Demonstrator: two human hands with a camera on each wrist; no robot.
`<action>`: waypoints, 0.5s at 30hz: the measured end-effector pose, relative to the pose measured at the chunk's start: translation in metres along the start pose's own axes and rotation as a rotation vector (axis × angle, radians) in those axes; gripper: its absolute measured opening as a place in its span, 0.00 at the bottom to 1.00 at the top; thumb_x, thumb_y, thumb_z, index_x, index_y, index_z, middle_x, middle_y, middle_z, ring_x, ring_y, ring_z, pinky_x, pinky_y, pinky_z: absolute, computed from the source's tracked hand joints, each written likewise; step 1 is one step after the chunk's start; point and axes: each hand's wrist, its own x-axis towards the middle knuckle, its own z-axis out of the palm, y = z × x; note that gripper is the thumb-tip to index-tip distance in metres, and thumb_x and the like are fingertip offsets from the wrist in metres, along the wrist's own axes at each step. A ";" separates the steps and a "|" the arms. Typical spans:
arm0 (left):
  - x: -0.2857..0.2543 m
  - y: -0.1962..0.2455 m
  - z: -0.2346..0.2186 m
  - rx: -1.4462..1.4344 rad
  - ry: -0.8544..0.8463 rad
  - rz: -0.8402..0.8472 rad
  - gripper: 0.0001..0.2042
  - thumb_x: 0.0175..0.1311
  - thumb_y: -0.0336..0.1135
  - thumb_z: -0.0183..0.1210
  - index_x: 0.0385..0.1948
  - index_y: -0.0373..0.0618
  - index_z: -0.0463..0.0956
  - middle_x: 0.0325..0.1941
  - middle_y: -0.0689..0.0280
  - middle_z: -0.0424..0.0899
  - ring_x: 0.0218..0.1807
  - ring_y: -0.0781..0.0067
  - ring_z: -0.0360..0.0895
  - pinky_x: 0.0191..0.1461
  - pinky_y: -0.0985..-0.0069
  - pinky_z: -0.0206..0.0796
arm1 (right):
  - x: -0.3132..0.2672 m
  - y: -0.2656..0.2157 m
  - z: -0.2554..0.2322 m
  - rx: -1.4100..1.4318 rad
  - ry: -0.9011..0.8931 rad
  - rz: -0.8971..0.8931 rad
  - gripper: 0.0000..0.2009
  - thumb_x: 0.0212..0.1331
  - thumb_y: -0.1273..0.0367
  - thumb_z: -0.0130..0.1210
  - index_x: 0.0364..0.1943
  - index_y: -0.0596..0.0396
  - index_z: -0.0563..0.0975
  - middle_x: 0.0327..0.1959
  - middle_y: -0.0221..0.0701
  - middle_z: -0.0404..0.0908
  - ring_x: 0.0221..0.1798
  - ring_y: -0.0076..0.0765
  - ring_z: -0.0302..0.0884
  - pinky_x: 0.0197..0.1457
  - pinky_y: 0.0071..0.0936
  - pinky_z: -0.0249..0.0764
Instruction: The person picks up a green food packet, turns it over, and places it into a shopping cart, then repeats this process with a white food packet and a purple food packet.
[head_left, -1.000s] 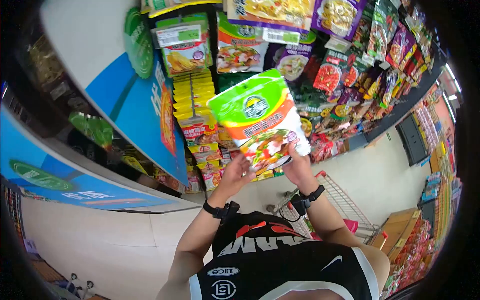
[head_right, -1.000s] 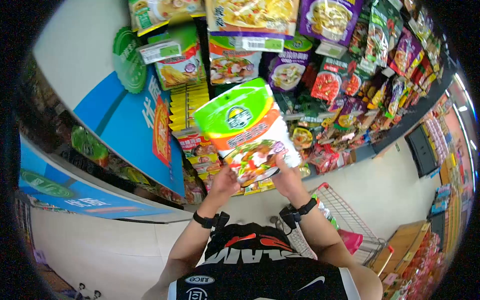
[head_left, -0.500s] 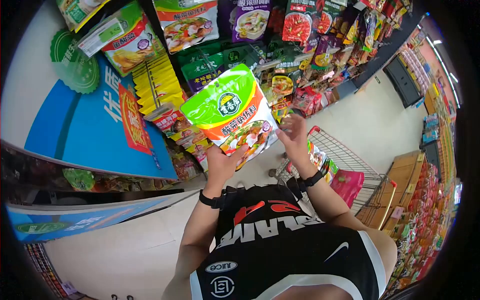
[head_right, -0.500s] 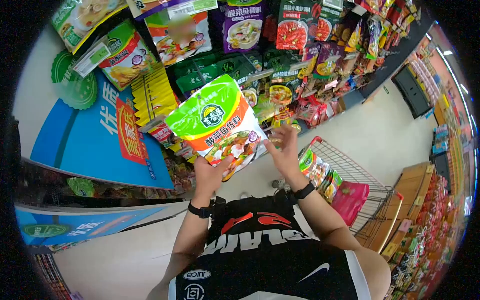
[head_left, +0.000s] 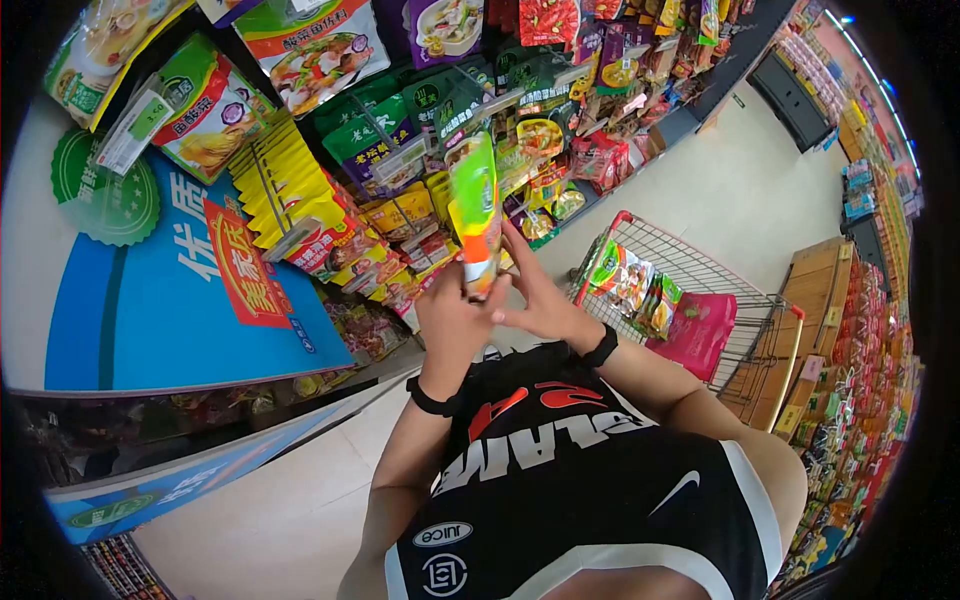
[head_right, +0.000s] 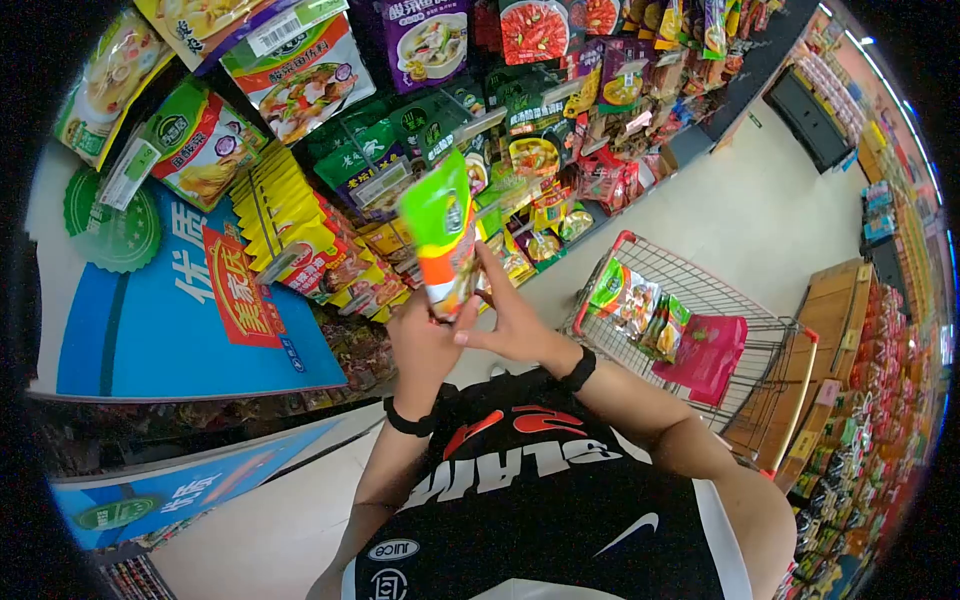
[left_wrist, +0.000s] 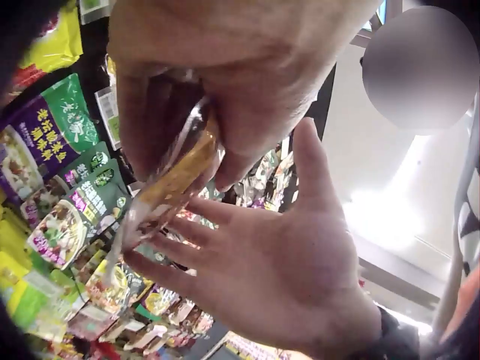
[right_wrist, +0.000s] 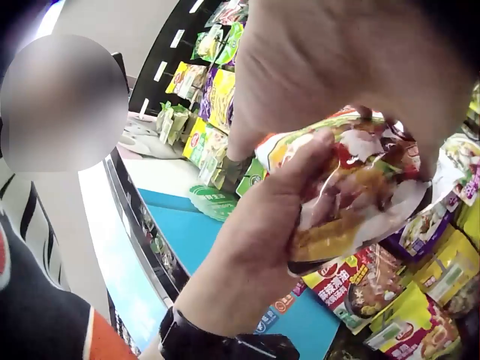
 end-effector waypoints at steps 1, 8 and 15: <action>0.000 0.004 0.002 0.020 0.001 0.113 0.22 0.48 0.41 0.71 0.42 0.37 0.79 0.42 0.55 0.83 0.41 0.54 0.83 0.43 0.66 0.75 | 0.000 0.005 0.002 0.085 0.055 -0.047 0.51 0.52 0.56 0.69 0.73 0.59 0.47 0.75 0.42 0.46 0.77 0.43 0.46 0.74 0.44 0.55; -0.005 0.002 -0.002 -0.039 -0.161 0.255 0.24 0.53 0.36 0.67 0.52 0.37 0.74 0.63 0.52 0.69 0.64 0.49 0.65 0.67 0.59 0.56 | -0.008 0.015 -0.032 0.746 0.166 0.429 0.32 0.61 0.62 0.60 0.66 0.61 0.61 0.64 0.41 0.71 0.63 0.40 0.72 0.65 0.41 0.70; -0.016 -0.062 0.022 -0.929 -0.307 -0.375 0.29 0.63 0.31 0.62 0.64 0.40 0.59 0.60 0.58 0.73 0.61 0.67 0.71 0.62 0.68 0.65 | -0.019 0.010 -0.040 0.921 -0.003 0.602 0.31 0.61 0.63 0.45 0.68 0.65 0.58 0.66 0.48 0.68 0.65 0.50 0.71 0.69 0.44 0.66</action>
